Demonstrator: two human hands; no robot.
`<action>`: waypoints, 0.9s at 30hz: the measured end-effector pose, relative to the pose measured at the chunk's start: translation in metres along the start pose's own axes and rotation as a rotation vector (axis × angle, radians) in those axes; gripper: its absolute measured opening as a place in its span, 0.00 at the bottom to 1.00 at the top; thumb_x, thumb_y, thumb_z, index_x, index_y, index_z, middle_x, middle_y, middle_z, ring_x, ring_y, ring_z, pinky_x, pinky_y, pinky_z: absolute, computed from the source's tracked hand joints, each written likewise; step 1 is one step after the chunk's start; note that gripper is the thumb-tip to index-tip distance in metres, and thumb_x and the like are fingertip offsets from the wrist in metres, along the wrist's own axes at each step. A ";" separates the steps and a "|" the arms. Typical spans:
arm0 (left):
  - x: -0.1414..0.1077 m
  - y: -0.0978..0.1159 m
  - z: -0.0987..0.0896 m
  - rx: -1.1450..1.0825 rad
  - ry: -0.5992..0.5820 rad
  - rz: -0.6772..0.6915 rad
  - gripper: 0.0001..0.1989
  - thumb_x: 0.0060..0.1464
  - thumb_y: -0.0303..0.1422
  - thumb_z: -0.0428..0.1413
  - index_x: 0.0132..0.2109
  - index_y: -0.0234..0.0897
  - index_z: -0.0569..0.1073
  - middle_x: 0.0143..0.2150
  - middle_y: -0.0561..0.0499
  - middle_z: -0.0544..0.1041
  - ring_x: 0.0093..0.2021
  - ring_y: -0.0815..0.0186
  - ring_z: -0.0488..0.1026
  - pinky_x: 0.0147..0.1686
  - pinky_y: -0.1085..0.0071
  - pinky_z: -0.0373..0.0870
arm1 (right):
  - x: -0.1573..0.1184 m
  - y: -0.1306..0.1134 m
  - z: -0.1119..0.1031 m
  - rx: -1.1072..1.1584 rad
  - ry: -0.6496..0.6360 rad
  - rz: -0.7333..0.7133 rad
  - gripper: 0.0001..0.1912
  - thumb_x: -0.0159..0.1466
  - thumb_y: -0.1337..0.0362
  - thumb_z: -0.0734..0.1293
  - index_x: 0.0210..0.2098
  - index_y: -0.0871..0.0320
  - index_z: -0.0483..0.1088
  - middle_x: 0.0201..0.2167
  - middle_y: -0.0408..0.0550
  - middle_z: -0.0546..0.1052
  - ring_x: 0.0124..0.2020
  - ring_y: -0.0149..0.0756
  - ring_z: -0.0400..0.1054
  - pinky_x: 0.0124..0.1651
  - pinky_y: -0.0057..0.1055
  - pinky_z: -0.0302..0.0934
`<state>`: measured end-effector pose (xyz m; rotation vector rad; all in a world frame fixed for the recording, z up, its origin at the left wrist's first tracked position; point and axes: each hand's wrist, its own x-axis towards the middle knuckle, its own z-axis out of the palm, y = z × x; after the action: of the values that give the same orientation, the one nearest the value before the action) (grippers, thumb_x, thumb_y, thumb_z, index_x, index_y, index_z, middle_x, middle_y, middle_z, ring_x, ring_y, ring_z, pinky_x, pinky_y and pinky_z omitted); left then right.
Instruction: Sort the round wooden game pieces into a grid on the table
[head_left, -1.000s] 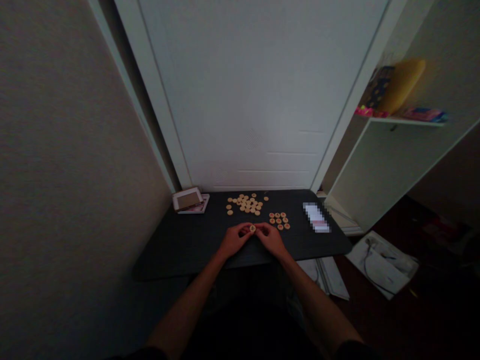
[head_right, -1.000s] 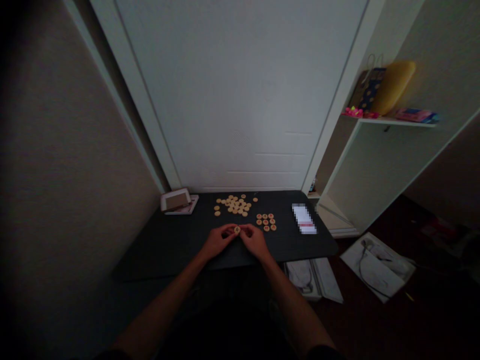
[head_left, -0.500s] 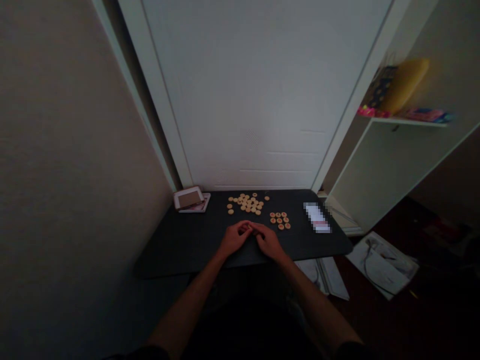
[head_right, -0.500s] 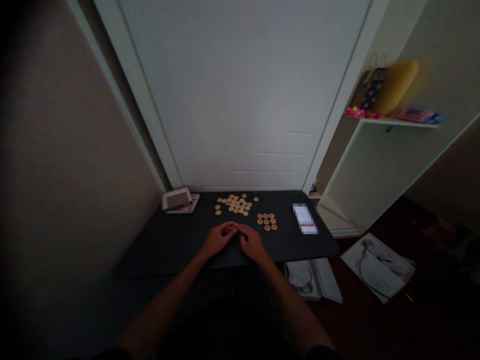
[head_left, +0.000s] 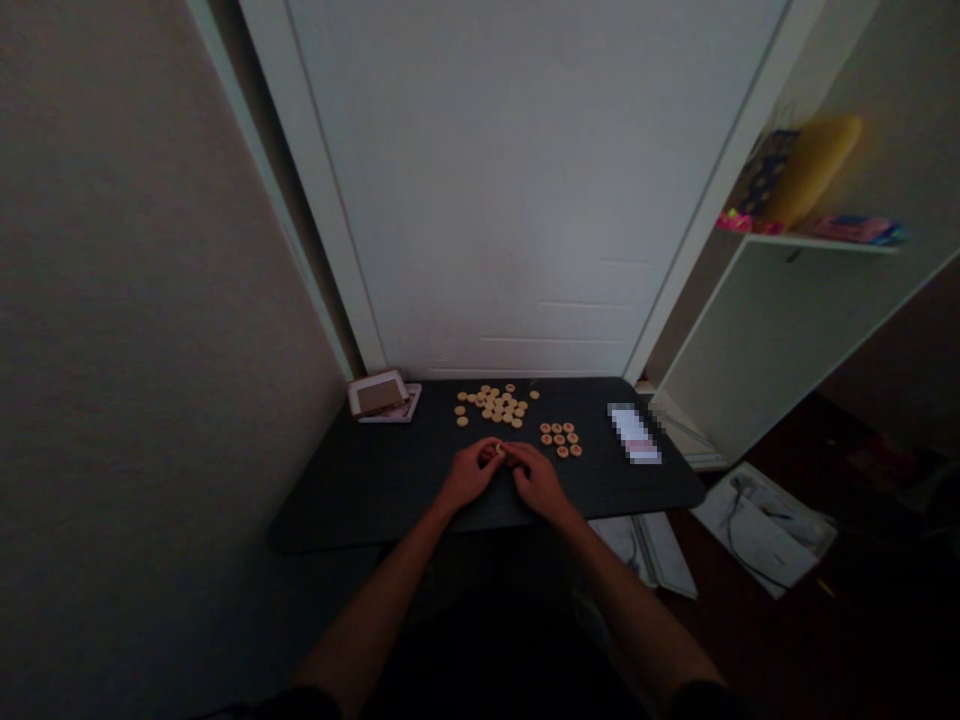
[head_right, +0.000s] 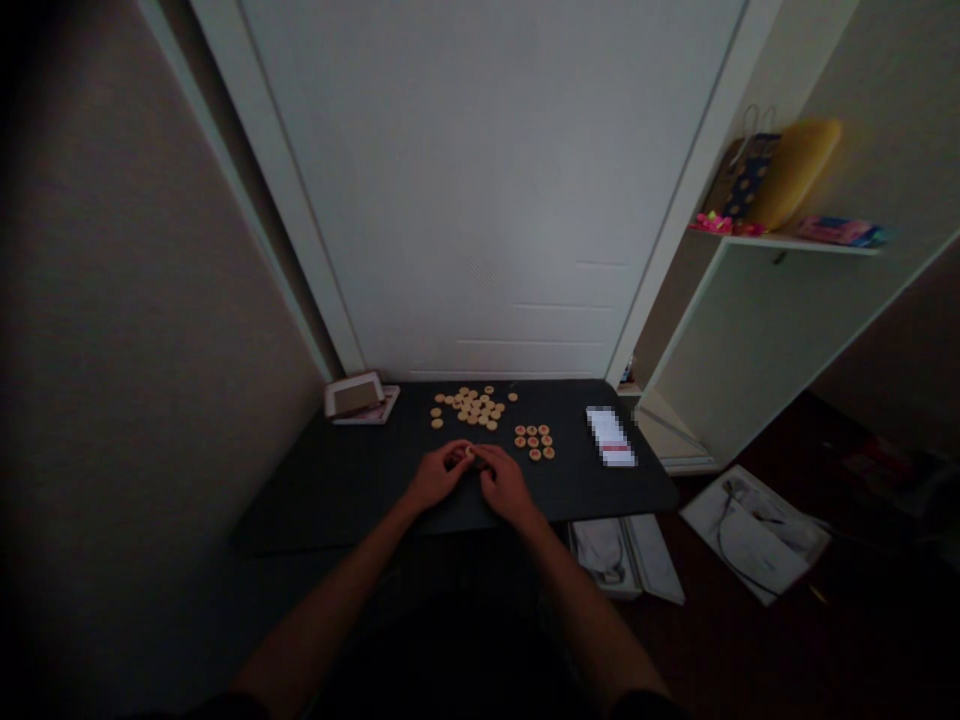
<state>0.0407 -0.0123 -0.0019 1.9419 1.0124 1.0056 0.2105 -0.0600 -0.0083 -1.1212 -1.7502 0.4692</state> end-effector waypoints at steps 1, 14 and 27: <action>0.000 0.000 0.000 0.001 0.001 -0.003 0.16 0.57 0.40 0.55 0.49 0.39 0.73 0.37 0.50 0.80 0.37 0.64 0.78 0.42 0.68 0.74 | 0.000 0.000 0.000 -0.002 -0.003 -0.002 0.32 0.56 0.78 0.58 0.56 0.49 0.70 0.53 0.46 0.72 0.53 0.37 0.67 0.58 0.38 0.61; -0.001 0.003 -0.002 -0.013 -0.033 -0.003 0.15 0.57 0.39 0.55 0.50 0.39 0.73 0.36 0.51 0.80 0.38 0.64 0.77 0.43 0.67 0.73 | 0.000 -0.001 -0.002 -0.032 -0.040 0.006 0.34 0.55 0.79 0.58 0.57 0.47 0.69 0.54 0.46 0.71 0.54 0.36 0.66 0.59 0.37 0.60; -0.001 0.004 -0.001 -0.022 -0.068 0.046 0.15 0.57 0.39 0.55 0.50 0.40 0.73 0.37 0.51 0.80 0.37 0.65 0.77 0.41 0.69 0.73 | 0.003 0.009 0.002 0.143 0.105 0.261 0.15 0.62 0.62 0.65 0.48 0.53 0.73 0.41 0.47 0.79 0.40 0.38 0.75 0.46 0.35 0.69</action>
<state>0.0408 -0.0147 0.0018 1.9760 0.9183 0.9653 0.2127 -0.0527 -0.0141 -1.2530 -1.4623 0.6711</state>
